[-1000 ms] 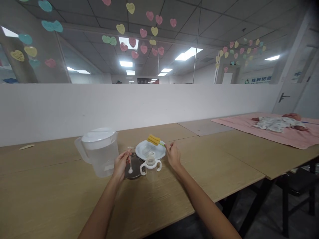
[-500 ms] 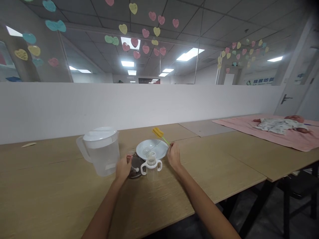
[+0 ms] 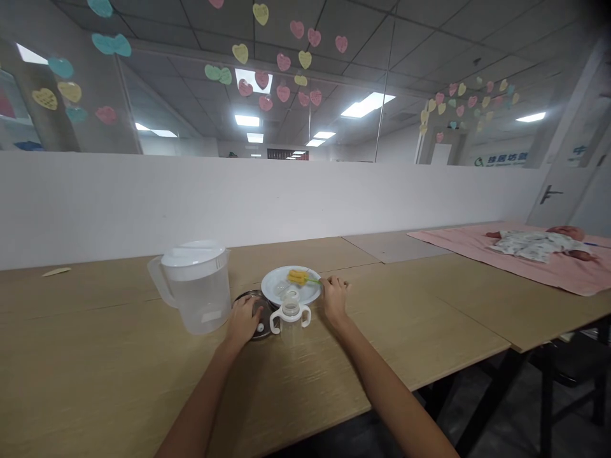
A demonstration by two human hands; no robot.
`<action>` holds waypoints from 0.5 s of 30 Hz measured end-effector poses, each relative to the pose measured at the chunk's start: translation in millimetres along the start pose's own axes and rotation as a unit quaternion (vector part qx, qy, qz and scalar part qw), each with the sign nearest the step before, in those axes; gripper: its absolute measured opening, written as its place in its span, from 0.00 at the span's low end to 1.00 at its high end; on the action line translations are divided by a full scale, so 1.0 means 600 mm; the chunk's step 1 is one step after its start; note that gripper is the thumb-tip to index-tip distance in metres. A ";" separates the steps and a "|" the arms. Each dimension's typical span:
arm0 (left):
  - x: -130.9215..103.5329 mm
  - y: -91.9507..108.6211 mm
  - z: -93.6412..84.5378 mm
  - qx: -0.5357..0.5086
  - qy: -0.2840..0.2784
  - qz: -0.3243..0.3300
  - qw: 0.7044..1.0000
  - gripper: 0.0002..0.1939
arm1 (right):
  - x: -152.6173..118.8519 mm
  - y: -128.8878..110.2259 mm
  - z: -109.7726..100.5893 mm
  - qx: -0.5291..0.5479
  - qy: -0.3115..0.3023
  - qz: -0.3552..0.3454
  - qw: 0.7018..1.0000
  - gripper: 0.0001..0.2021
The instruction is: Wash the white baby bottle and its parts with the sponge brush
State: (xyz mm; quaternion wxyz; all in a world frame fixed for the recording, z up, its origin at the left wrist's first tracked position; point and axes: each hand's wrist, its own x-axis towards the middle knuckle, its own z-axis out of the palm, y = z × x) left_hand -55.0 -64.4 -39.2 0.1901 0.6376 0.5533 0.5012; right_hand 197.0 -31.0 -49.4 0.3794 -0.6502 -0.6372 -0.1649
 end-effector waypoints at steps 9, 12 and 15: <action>-0.004 0.001 0.011 0.235 -0.019 0.139 0.962 0.18 | -0.001 -0.008 -0.006 0.105 0.001 -0.057 0.993 0.15; -0.006 0.004 0.015 0.242 -0.038 0.160 0.956 0.21 | -0.001 -0.010 -0.011 0.128 0.009 -0.055 0.990 0.16; -0.007 0.005 0.017 0.252 -0.045 0.165 0.953 0.23 | -0.001 -0.010 -0.011 0.125 0.011 -0.054 0.991 0.16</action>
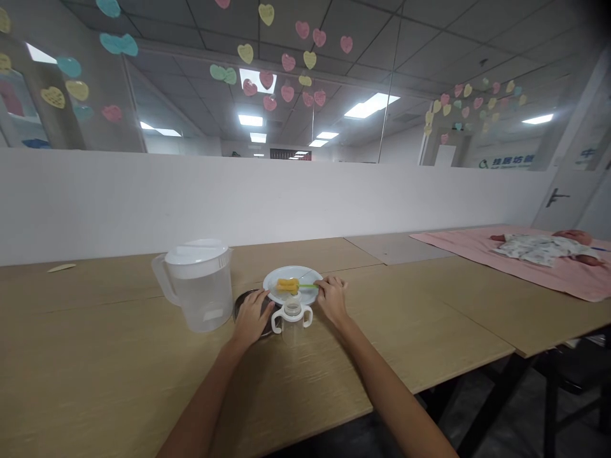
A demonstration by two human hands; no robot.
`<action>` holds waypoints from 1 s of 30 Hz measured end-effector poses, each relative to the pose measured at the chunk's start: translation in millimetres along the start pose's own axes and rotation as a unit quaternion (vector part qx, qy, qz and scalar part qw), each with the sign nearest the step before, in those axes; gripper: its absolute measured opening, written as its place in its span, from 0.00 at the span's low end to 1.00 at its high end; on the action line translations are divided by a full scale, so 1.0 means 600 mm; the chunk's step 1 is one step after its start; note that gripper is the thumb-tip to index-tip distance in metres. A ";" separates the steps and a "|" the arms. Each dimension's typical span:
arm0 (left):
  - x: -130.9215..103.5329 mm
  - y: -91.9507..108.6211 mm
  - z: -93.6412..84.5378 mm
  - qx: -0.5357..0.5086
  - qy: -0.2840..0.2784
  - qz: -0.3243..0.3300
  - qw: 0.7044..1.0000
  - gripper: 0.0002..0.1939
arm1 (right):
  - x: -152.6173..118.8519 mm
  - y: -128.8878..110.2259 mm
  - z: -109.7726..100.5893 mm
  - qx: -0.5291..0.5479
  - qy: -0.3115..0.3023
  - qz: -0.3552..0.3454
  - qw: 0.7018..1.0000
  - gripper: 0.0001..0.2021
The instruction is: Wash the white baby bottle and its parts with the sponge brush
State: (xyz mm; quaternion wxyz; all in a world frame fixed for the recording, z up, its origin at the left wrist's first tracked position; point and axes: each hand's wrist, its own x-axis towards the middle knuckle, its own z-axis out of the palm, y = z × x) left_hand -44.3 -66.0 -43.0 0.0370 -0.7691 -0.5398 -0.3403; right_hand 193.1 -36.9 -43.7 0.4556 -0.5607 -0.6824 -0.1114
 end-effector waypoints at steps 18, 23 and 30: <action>-0.004 0.001 0.003 0.017 -0.012 -0.007 1.000 0.24 | 0.000 0.012 0.024 0.082 -0.041 -0.119 0.989 0.22; -0.003 -0.002 0.005 0.004 0.001 -0.006 1.000 0.23 | 0.000 0.007 0.017 0.157 0.013 -0.105 0.982 0.19; 0.001 0.009 -0.009 -0.014 0.107 0.003 0.994 0.27 | 0.005 -0.005 0.003 0.348 0.068 0.040 0.934 0.12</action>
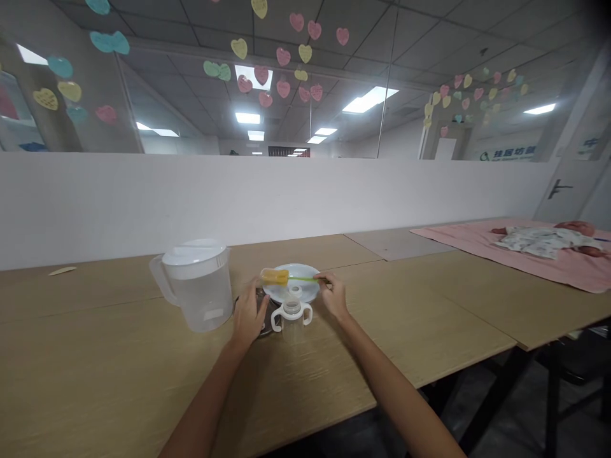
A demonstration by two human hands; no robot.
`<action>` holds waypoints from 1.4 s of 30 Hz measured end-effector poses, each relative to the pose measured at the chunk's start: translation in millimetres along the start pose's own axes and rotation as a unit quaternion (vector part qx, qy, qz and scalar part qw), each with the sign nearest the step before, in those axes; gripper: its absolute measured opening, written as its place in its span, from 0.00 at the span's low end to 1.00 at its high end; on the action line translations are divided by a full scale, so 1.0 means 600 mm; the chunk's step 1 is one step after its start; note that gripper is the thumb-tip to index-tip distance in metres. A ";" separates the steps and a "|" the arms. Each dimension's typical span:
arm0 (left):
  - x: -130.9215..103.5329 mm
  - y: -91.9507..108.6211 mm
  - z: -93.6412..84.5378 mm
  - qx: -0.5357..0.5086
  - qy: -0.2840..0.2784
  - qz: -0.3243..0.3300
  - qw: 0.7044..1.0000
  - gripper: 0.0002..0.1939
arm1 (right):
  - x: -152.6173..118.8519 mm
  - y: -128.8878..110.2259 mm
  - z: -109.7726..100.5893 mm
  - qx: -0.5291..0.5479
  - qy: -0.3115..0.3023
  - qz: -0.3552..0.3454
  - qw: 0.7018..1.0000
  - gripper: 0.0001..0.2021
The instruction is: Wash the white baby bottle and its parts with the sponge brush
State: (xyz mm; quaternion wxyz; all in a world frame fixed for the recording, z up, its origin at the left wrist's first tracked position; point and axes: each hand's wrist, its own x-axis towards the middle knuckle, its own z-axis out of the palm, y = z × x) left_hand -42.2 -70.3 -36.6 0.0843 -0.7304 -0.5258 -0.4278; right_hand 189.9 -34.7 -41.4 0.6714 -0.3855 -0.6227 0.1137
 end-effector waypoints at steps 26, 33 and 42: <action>0.000 0.005 0.000 -0.125 0.020 -0.107 0.986 0.23 | -0.007 0.009 0.001 -0.105 0.018 -0.017 0.994 0.14; 0.002 0.004 -0.013 -0.044 0.062 -0.067 0.995 0.19 | -0.001 0.024 -0.008 -0.197 0.047 -0.011 0.979 0.15; 0.003 0.003 -0.018 -0.016 0.064 -0.067 0.996 0.20 | -0.002 0.031 -0.004 -0.175 0.045 0.013 0.983 0.15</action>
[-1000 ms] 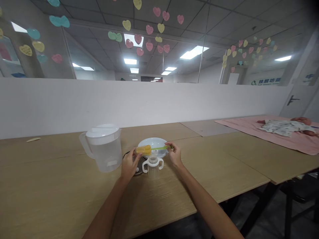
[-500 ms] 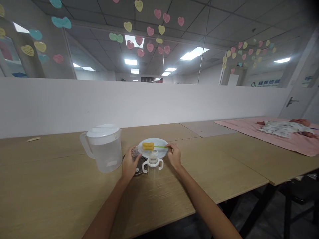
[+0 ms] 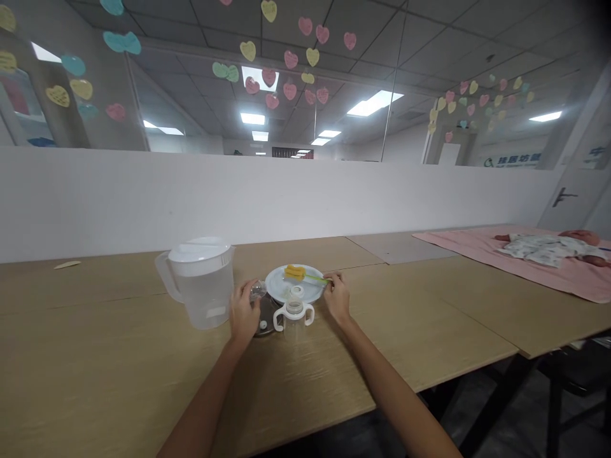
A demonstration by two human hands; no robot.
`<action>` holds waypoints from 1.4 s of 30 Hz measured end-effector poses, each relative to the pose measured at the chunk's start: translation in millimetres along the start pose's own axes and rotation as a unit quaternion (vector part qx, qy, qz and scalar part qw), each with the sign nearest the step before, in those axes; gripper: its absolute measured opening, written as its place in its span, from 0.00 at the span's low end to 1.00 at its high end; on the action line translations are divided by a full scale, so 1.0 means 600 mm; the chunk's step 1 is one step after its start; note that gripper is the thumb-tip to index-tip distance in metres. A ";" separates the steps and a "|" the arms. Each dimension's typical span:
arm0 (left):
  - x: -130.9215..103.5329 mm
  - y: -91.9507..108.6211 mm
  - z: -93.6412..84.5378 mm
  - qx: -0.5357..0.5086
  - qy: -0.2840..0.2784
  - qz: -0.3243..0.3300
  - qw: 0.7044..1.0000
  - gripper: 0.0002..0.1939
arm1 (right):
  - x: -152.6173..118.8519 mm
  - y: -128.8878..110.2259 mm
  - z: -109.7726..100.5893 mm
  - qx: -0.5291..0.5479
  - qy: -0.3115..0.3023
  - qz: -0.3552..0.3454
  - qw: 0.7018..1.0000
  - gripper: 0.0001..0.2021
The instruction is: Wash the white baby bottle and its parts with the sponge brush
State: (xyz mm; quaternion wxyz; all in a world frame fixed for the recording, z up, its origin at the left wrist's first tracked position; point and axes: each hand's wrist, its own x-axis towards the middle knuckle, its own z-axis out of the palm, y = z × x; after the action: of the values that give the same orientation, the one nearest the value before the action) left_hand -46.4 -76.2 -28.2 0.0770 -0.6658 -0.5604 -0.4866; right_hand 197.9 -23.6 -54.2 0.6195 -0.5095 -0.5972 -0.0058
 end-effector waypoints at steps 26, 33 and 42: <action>0.002 -0.025 0.015 -0.050 -0.018 -0.097 0.994 0.24 | 0.003 0.045 0.018 0.052 -0.014 0.138 0.989 0.15; 0.002 -0.024 0.016 -0.060 -0.019 -0.096 0.993 0.24 | 0.002 0.023 0.012 -0.005 -0.022 0.122 0.992 0.11; 0.001 -0.025 0.018 -0.048 -0.022 -0.092 0.994 0.24 | 0.005 0.013 0.006 -0.005 0.003 0.094 0.996 0.07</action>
State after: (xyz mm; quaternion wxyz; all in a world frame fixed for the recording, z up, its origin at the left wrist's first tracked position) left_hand -52.9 -63.3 -39.9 -0.0126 -0.6253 -0.5963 -0.5033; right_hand 200.8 -15.6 -57.8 0.6162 -0.5666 -0.5449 0.0482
